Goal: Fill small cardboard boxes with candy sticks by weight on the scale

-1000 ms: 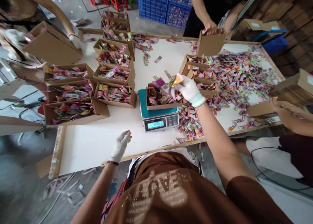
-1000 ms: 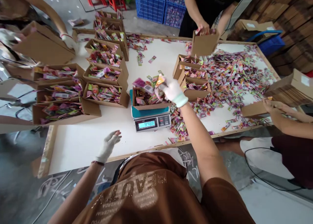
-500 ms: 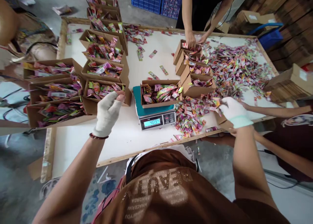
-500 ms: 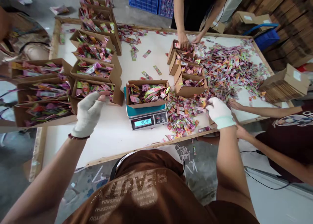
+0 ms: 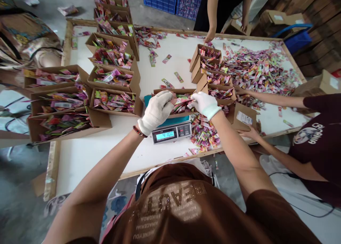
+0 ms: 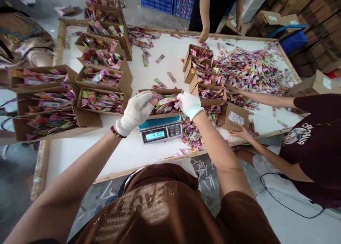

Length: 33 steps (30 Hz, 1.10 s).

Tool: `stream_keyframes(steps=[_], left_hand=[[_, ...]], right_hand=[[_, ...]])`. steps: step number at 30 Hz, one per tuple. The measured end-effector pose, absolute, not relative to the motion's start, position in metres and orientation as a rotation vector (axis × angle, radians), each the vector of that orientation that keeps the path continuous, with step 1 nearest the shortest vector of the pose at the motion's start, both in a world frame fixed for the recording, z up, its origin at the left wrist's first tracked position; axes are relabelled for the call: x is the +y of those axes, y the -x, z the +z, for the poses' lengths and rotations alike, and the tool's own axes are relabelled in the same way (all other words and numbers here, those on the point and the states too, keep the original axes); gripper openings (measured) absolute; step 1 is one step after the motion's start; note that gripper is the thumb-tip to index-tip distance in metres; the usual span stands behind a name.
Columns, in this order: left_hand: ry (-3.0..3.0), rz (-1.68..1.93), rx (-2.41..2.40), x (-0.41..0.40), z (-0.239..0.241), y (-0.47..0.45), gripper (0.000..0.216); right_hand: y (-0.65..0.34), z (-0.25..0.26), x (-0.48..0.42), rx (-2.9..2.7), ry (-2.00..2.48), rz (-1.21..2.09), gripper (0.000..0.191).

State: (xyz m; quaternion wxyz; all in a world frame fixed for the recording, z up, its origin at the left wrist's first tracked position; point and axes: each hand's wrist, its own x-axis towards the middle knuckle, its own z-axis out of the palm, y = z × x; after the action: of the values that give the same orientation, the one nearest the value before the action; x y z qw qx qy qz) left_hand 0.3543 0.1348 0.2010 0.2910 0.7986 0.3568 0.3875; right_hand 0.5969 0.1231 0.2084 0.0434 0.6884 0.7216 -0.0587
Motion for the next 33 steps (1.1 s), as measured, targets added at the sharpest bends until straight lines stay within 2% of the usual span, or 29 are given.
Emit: stream_keyframes(steps=[2,8,14,16,19,22,26,29,33], left_hand=[[-2.158,0.976,0.963,0.134,0.197,-0.353,0.028],[-2.223,0.905,1.023,0.141,0.182,-0.343,0.025],[-2.42,0.379,1.302,0.175,0.173,-0.396,0.022],[-2.43,0.321,1.314,0.183,0.174,-0.413,0.018],[-2.447,0.353,1.312,0.185,0.183,-0.421,0.021],[-2.462,0.559,1.263,0.18,0.199,-0.413,0.026],[-2.422,0.815,1.175,0.173,0.221,-0.4,0.024],[-2.408,0.848,1.083,0.166,0.237,-0.395,0.022],[-2.301,0.868,0.82,0.146,0.264,-0.401,0.024]], right_hand=[[-0.594,0.207,0.126,2.132,-2.078,-0.16,0.024],[-0.617,0.23,0.111,2.308,-2.183,-0.162,0.025],[-0.619,0.246,0.089,2.577,-2.324,-0.337,0.022],[-0.613,0.244,0.084,2.624,-2.357,-0.325,0.023],[-0.608,0.233,0.086,2.519,-2.425,-0.146,0.035],[-0.612,0.217,0.103,2.341,-2.301,-0.073,0.044],[-0.619,0.217,0.12,2.304,-2.219,-0.112,0.029],[-0.617,0.241,0.114,2.693,-2.277,-0.102,0.023],[-0.603,0.279,0.093,3.21,-2.115,-0.428,0.014]])
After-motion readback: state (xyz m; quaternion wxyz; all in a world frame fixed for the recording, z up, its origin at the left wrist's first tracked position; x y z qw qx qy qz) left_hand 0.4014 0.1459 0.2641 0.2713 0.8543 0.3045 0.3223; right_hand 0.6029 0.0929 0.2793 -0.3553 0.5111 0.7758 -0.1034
